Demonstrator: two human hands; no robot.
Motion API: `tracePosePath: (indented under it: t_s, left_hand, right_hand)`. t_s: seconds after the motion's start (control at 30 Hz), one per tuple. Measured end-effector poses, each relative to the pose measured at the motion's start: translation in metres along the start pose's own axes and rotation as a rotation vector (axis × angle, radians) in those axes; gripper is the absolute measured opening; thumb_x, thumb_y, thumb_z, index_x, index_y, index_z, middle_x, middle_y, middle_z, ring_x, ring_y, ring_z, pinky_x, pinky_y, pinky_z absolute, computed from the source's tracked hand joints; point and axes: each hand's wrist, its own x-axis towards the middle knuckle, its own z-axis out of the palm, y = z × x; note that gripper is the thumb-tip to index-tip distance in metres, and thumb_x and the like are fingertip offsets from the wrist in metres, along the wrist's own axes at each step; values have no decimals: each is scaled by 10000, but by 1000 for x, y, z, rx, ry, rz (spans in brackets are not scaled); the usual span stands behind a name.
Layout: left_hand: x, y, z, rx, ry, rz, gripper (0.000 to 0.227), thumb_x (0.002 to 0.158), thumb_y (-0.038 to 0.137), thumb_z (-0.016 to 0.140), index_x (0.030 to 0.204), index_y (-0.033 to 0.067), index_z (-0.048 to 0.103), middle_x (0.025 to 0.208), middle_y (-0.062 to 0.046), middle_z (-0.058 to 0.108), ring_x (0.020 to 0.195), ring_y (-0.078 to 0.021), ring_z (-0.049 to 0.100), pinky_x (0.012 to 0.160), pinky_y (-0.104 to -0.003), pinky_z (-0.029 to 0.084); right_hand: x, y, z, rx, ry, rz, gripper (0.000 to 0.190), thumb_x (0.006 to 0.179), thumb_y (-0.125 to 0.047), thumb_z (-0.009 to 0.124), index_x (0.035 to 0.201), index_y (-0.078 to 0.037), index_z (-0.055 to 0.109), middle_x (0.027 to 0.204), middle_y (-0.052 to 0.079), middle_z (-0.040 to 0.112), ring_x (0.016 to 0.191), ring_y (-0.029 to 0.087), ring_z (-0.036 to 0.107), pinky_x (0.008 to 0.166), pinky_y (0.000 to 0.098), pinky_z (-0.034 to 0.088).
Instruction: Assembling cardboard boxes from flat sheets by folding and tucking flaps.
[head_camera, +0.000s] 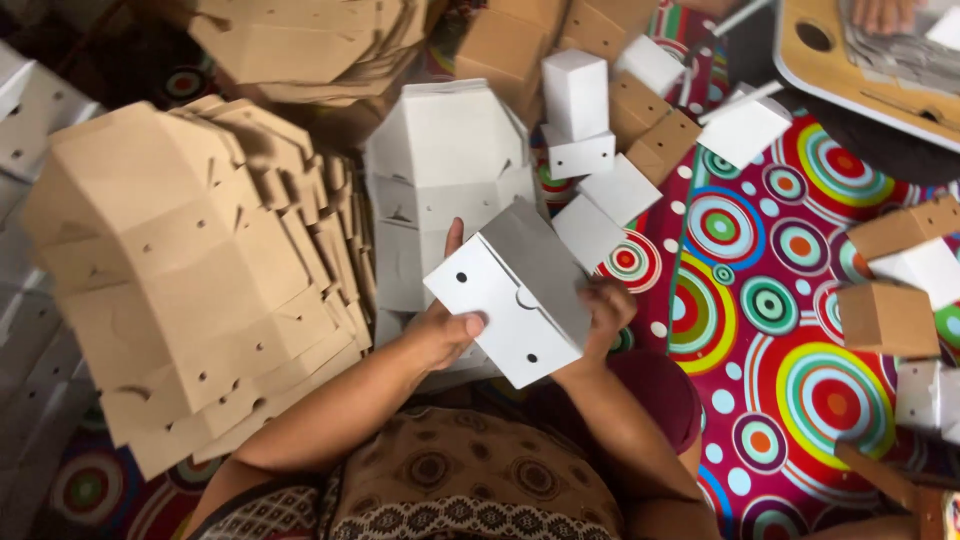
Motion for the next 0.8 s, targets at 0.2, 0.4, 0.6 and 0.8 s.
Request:
tracePosePath:
  t_s: [0.2,0.4,0.6,0.8]
  left_hand:
    - [-20,24,-26,77,186,189,1245,706,180,830,1633,201,-2,1499,-322,384,1273,-516,450,967,-664,459]
    - [-38,34,-31,412,144,175,1257,608,131,909,1578,191,111,1523,-331,328,1360,-536,364,1019,-675,436]
    - [-47,38,-38,399,166,208,957,677,139,827,1459,130,276,1397,-317,399,1264,-495,404,943,-689,459]
    - [-42,59,-7,874,190,290,937,605,218,913,1382,109,401,1404,-329,309,1296,-577,368,1009,-759,366]
  right_hand:
    - [22,-36,-19,607,-484,67,916,730,-320,907,1441,15,437,1440,223,389,1402,420,385,1169,546,341]
    - [44,-70,-30,625,-597,114,422,917,-103,706,1315,26,647,1222,154,702,1146,345,684,980,458,538]
    - [36,-55,-24,370,-336,22,206,905,20,646,1065,-18,770,789,99,709,643,272,687,612,367,577]
    - [44,-71,-19,186,-225,-168,278,883,23,678,1146,-20,759,956,103,742,755,261,738,662,349,618]
